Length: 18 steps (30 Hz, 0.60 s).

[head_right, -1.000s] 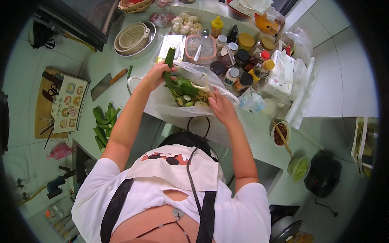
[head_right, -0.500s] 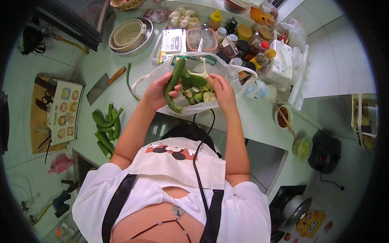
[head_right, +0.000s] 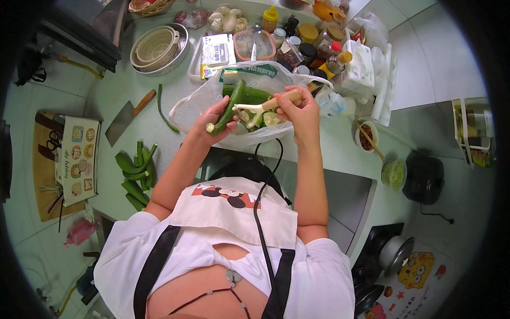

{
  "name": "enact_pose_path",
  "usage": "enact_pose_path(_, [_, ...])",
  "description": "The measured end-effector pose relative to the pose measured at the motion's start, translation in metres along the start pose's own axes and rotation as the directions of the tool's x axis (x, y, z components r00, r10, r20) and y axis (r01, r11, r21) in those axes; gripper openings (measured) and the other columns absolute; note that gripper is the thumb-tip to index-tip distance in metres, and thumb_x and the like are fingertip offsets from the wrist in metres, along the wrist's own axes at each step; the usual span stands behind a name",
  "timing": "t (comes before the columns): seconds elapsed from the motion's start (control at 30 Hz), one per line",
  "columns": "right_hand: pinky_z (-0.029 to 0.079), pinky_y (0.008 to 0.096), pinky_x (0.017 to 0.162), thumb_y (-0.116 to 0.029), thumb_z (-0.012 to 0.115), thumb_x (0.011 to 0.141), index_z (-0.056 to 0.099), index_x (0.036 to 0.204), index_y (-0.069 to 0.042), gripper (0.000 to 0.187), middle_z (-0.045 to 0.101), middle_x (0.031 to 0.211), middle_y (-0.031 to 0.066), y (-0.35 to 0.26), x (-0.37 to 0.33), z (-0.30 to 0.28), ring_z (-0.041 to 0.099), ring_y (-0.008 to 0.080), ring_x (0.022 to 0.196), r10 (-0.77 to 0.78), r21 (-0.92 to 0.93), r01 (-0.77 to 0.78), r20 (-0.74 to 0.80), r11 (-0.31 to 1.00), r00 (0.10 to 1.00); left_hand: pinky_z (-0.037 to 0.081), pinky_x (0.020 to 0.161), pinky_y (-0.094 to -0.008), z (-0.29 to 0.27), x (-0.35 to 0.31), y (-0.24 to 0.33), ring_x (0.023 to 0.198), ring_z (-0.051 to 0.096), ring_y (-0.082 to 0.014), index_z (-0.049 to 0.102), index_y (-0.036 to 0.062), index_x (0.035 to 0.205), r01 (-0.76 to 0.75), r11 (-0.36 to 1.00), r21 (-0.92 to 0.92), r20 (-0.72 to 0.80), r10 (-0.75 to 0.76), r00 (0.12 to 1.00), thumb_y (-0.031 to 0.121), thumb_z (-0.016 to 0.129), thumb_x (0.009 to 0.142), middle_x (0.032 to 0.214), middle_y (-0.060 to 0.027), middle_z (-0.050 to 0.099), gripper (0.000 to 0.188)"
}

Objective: The person trims the ends of cucumbers with a knife and places the pieces into a plastic bag.

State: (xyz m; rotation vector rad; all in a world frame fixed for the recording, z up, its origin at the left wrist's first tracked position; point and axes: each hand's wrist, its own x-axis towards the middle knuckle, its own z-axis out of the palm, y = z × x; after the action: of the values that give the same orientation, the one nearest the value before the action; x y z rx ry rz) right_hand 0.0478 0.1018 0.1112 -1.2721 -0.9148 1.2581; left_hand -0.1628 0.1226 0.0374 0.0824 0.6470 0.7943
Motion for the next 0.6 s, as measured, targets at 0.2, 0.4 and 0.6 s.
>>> enact_pose_path(0.2, [0.048,0.0172,0.047,-0.017,0.064,0.083,0.05,0.107,-0.003,0.032,0.06,0.084,0.0028,0.019,0.029,0.015,0.054,0.0047,0.056,0.005,0.101,-0.005,0.0,0.995,1.0,0.043,0.049,-0.0264,0.004,-0.001,-0.008,0.064,0.056,-0.0157,0.055,0.0067,0.097,0.002,1.0,-0.012,0.03,-0.001,1.0,0.03,0.047,0.093,0.081,-0.0067,0.059,0.025])
enact_pose_path(0.4, [0.048,0.0175,0.045,-0.018,0.066,0.081,0.047,0.105,-0.003,0.034,0.061,0.082,0.0053,0.018,0.027,0.027,0.055,0.006,0.053,-0.014,-0.034,0.014,0.018,0.999,1.0,0.042,0.052,-0.0257,-0.005,-0.003,-0.013,0.069,0.053,-0.0156,0.055,0.0065,0.101,0.059,0.989,-0.134,0.054,-0.052,0.997,0.03,0.042,0.094,0.085,-0.0058,0.057,0.027])
enact_pose_path(0.6, [0.046,0.0185,0.043,-0.016,0.066,0.081,0.042,0.104,-0.001,0.036,0.063,0.08,0.0101,0.021,0.032,0.028,0.055,0.0077,0.049,0.005,0.04,-0.007,0.06,0.999,0.998,0.042,0.053,-0.0253,-0.002,-0.008,-0.015,0.073,0.052,-0.0154,0.053,0.0051,0.104,0.085,0.98,-0.178,0.08,-0.072,0.994,0.028,0.04,0.094,0.088,-0.0066,0.056,0.028])
